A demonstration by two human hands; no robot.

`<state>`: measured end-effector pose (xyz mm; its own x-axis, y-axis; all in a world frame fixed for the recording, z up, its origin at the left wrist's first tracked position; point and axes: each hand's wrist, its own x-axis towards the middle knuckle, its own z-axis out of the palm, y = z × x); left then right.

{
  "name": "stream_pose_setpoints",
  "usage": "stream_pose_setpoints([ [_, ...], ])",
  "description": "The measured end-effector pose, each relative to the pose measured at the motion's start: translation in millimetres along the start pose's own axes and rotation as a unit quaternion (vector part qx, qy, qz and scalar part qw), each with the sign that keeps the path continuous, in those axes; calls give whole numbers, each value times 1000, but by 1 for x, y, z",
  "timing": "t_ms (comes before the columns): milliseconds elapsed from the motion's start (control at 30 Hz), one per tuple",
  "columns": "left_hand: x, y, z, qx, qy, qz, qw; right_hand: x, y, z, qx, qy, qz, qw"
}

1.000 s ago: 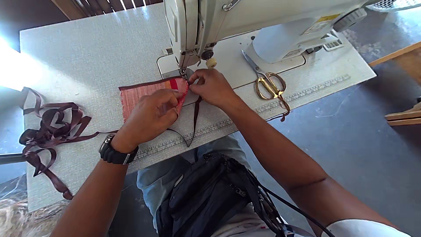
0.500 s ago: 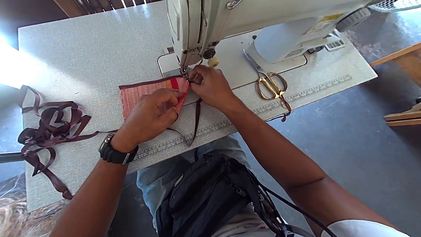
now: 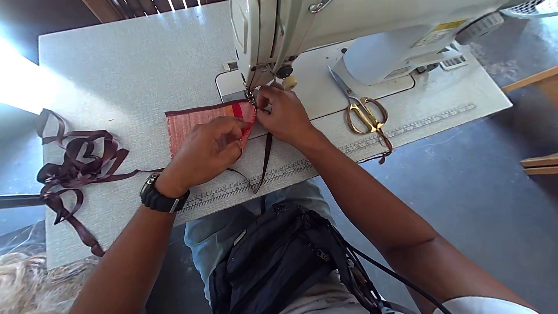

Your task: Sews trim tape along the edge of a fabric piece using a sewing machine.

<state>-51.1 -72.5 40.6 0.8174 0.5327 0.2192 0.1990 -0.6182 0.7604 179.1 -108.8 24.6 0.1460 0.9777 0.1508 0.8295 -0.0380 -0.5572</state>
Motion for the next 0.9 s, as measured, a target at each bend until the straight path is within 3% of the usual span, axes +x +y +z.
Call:
stream_pose_setpoints([
  [367,-2,1,-1,1,-4,4,1000,-1,-6,-3,-7,-16,65,998],
  [733,1,1,0,-2,0,6,1000,-9,-7,-10,30,-27,82,996],
  [900,1,-1,1,6,6,7,1000,-14,-3,-10,62,16,59,996],
])
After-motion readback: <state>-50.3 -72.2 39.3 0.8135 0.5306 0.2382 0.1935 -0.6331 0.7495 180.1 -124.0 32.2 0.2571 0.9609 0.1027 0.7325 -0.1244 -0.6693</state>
